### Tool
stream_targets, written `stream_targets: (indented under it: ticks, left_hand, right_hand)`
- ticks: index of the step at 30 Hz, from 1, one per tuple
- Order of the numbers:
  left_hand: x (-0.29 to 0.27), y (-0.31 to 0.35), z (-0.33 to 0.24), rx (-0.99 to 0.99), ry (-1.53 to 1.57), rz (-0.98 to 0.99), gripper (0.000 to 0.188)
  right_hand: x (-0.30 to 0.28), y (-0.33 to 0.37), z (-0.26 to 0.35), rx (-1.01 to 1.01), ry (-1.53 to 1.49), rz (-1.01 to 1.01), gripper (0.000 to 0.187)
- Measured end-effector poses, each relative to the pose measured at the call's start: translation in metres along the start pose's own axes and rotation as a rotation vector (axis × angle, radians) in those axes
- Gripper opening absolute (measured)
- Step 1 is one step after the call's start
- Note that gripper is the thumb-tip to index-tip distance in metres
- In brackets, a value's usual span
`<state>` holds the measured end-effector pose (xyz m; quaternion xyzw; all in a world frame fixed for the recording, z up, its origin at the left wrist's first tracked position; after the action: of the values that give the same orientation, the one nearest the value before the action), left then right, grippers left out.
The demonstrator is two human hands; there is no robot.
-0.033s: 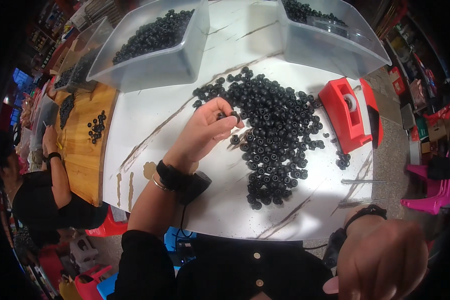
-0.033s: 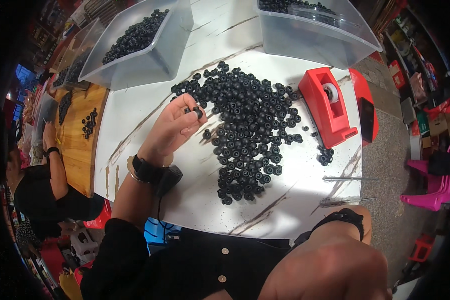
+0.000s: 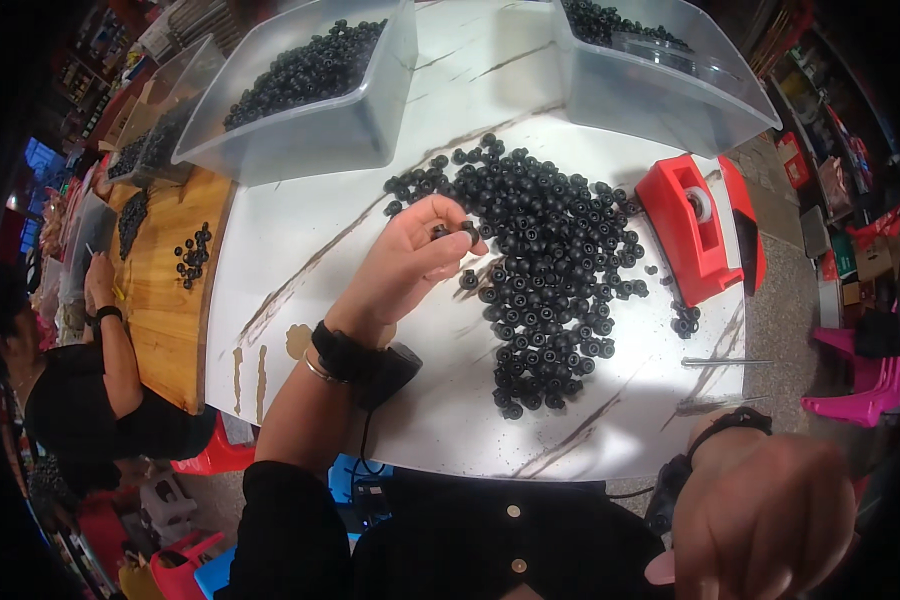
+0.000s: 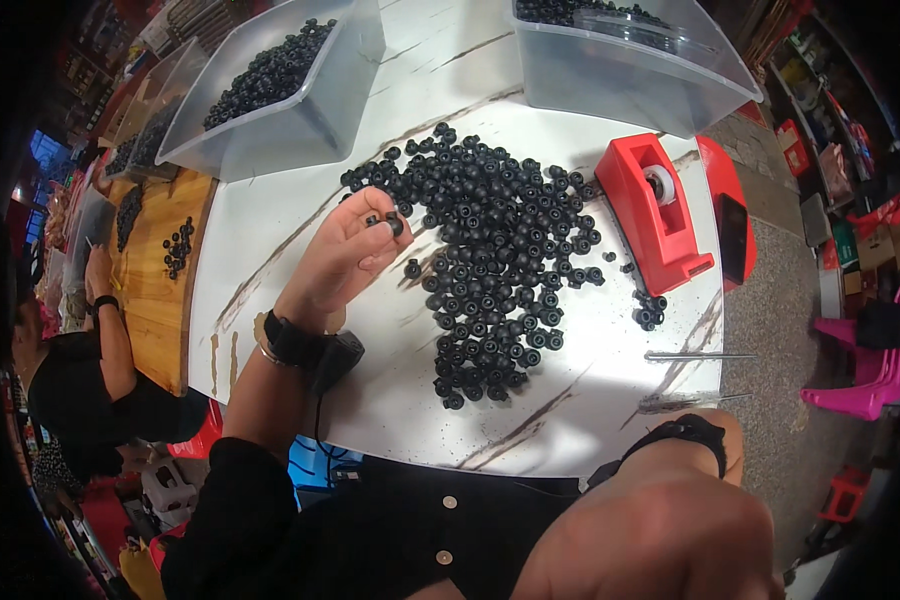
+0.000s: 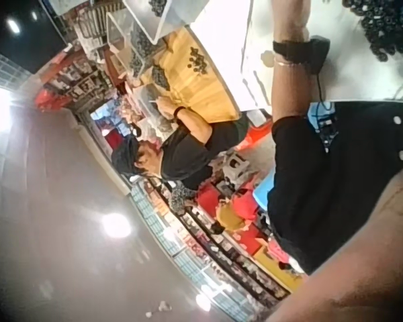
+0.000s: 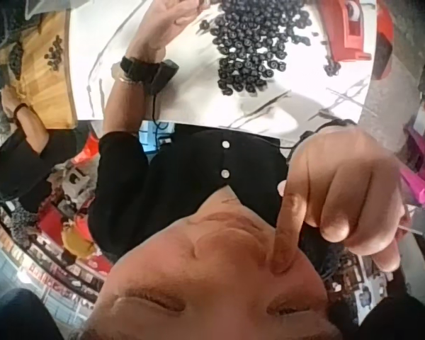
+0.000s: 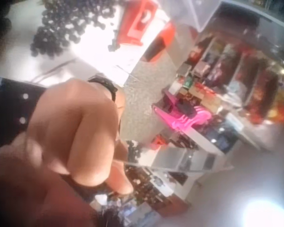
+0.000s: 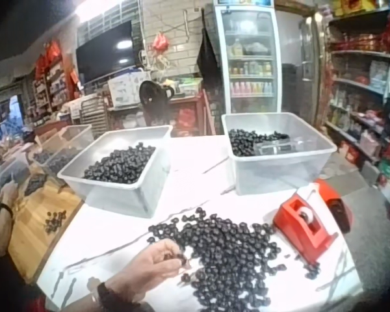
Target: Trim and process small black components using a utility knife on a workbench.
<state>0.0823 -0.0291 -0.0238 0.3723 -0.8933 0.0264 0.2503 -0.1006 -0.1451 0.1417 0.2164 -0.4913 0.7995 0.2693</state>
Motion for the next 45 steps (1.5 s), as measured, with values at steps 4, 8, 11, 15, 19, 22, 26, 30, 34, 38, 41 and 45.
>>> stream_targets:
  ticks: [4,8,11,15,19,22,26,30,34,38,41,45]
  left_hand:
    - [0.001,0.001,0.0,-0.025,0.037,-0.034,0.015]
    - [-0.003,0.001,0.006,-0.034,0.042,-0.001,0.014]
    - [0.001,0.003,0.004,-0.032,0.037,-0.003,0.013]
    - [0.006,0.003,0.004,-0.033,0.023,0.013,0.013]
    - [0.003,0.004,0.005,-0.05,0.04,0.014,0.013]
    - [0.004,0.004,0.006,-0.041,0.061,0.045,0.014]
    - [0.007,0.007,0.004,-0.041,0.057,0.035,0.017]
    - [0.011,0.008,0.003,-0.036,0.047,0.013,0.019]
    - [0.011,0.008,0.004,-0.053,0.063,0.045,0.016]
    - [0.013,0.009,0.004,-0.044,0.095,0.059,0.015]
    - [0.013,0.011,0.005,-0.015,0.148,0.054,0.016]
    - [0.013,0.009,0.007,0.017,0.21,0.051,0.017]
  right_hand:
    - [-0.026,0.009,0.009,0.0,0.137,-0.009,0.031]
    - [-0.078,0.012,0.001,-0.064,0.178,-0.726,0.044]
    - [-0.107,0.017,0.001,-0.039,0.203,-0.974,0.039]
    - [-0.124,0.023,-0.001,-0.037,0.165,-1.062,0.038]
    - [-0.134,0.026,-0.006,-0.03,0.154,-1.113,0.037]
    - [-0.138,0.028,-0.008,-0.024,0.153,-1.137,0.037]
    - [-0.139,0.028,-0.012,-0.009,0.151,-1.153,0.037]
    - [-0.142,0.028,-0.016,-0.006,0.164,-1.137,0.037]
    - [-0.142,0.029,-0.017,0.003,0.212,-1.133,0.037]
    - [-0.142,0.031,-0.021,0.038,0.278,-1.175,0.036]
    - [-0.14,0.031,-0.023,0.166,0.74,-1.165,0.033]
    - [-0.139,0.033,-0.029,0.287,0.843,-1.044,0.034]
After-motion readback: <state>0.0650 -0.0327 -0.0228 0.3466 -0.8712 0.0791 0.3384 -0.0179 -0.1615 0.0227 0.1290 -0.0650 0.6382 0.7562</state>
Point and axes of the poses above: each hand's wrist, its own y-axis away from the middle knuckle, its own x-axis out of the palm, z = x × y, the point moved 4 cm from there along -y, towards the middle knuckle, and after that the axes turned 9 degrees about -z, right-handed, at the moved point
